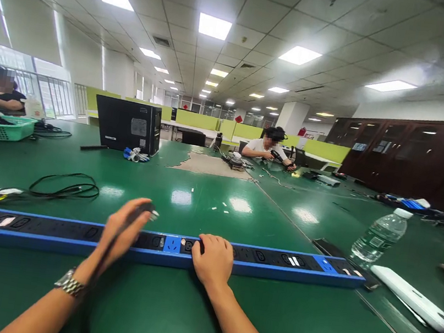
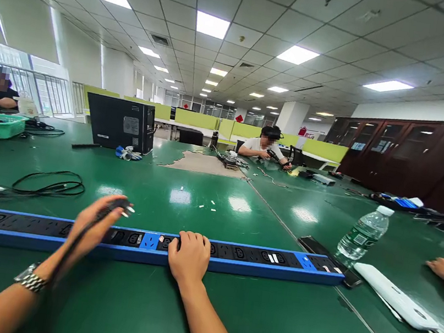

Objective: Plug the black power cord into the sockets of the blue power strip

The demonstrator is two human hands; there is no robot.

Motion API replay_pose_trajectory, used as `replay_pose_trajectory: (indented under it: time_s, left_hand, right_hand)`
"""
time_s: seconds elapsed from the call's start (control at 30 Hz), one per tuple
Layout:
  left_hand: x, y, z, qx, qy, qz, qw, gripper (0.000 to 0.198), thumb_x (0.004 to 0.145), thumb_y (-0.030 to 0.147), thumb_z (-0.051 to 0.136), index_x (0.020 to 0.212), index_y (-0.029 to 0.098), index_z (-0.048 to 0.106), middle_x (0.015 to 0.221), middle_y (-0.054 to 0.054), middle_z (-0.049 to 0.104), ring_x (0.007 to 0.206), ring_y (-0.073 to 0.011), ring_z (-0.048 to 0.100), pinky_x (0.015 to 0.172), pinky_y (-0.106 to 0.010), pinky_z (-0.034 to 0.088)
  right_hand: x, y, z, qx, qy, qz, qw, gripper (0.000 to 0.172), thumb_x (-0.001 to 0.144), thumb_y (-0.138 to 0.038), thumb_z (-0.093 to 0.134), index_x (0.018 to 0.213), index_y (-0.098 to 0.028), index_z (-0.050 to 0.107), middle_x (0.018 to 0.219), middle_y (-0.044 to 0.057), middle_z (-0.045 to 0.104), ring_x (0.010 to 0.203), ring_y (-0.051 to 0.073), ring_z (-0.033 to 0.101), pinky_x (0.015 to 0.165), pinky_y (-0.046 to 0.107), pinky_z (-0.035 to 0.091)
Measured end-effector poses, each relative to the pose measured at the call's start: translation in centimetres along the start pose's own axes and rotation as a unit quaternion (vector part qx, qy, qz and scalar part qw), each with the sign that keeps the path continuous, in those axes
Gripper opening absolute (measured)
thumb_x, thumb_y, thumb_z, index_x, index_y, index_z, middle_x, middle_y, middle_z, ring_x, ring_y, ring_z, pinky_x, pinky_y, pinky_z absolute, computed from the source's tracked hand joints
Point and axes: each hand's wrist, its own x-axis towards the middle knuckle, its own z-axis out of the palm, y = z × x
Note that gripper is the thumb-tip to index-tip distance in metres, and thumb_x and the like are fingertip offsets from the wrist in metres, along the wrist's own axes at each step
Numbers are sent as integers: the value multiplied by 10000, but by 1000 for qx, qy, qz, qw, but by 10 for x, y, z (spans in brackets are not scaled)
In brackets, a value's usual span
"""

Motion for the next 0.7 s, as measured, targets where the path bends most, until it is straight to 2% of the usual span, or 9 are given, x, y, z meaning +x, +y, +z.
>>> replay_pose_trajectory:
  time_s: [0.07, 0.1, 0.17, 0.27, 0.4, 0.53, 0.7]
  left_hand:
    - [-5, 2, 21, 34, -114, 15, 993, 385, 857, 475, 549, 1114, 212, 662, 1041, -54, 745, 912, -222, 698, 824, -318, 553]
    - [-7, 2, 29, 53, -149, 17, 987, 375, 862, 458, 537, 1116, 215, 667, 1037, -51, 746, 905, -220, 698, 829, -317, 548]
    - [-12, -1, 39, 85, -180, 13, 980, 362, 864, 434, 533, 1113, 215, 677, 1019, -53, 749, 900, -223, 696, 839, -327, 538]
    - [-16, -4, 43, 106, -198, 14, 974, 327, 850, 414, 563, 1090, 231, 691, 996, -54, 749, 903, -226, 686, 845, -335, 525]
    - [-21, 3, 43, 122, -223, 39, 966, 272, 852, 360, 570, 1067, 240, 684, 983, -50, 741, 896, -217, 675, 826, -322, 509]
    - [-24, 12, 45, 162, -217, 36, 962, 250, 859, 349, 566, 1060, 238, 664, 945, -53, 728, 874, -223, 670, 784, -320, 500]
    - [-24, 8, 47, 163, -206, 31, 964, 212, 858, 345, 582, 1019, 239, 668, 900, -46, 724, 851, -227, 668, 772, -323, 495]
  right_hand:
    - [0, 0, 0, -3, 3, -4, 1000, 253, 897, -297, 507, 1006, -230, 725, 1035, 30, 747, 1013, 200, 624, 967, 361, 311]
    - [0, 0, 0, -4, 3, -8, 1000, 252, 898, -295, 507, 1006, -228, 724, 1033, 33, 747, 1011, 201, 625, 966, 362, 312]
    - [0, 1, 1, -2, 5, -13, 1000, 251, 897, -292, 507, 1003, -226, 725, 1027, 36, 748, 1003, 203, 625, 962, 365, 315]
    - [0, 1, 2, 0, 11, -14, 1000, 247, 890, -293, 515, 994, -227, 729, 1024, 41, 750, 989, 206, 624, 959, 368, 318]
    - [0, 1, 1, -1, 12, -11, 1000, 252, 893, -296, 513, 996, -225, 732, 1036, 51, 750, 998, 211, 623, 960, 373, 316]
    - [0, 1, 0, 8, 0, -5, 1000, 267, 904, -303, 504, 1023, -225, 729, 1055, 50, 747, 1026, 211, 620, 975, 371, 313]
    - [1, 0, -1, 11, -5, -2, 1000, 265, 905, -297, 507, 1025, -216, 729, 1067, 39, 745, 1044, 213, 618, 983, 371, 306]
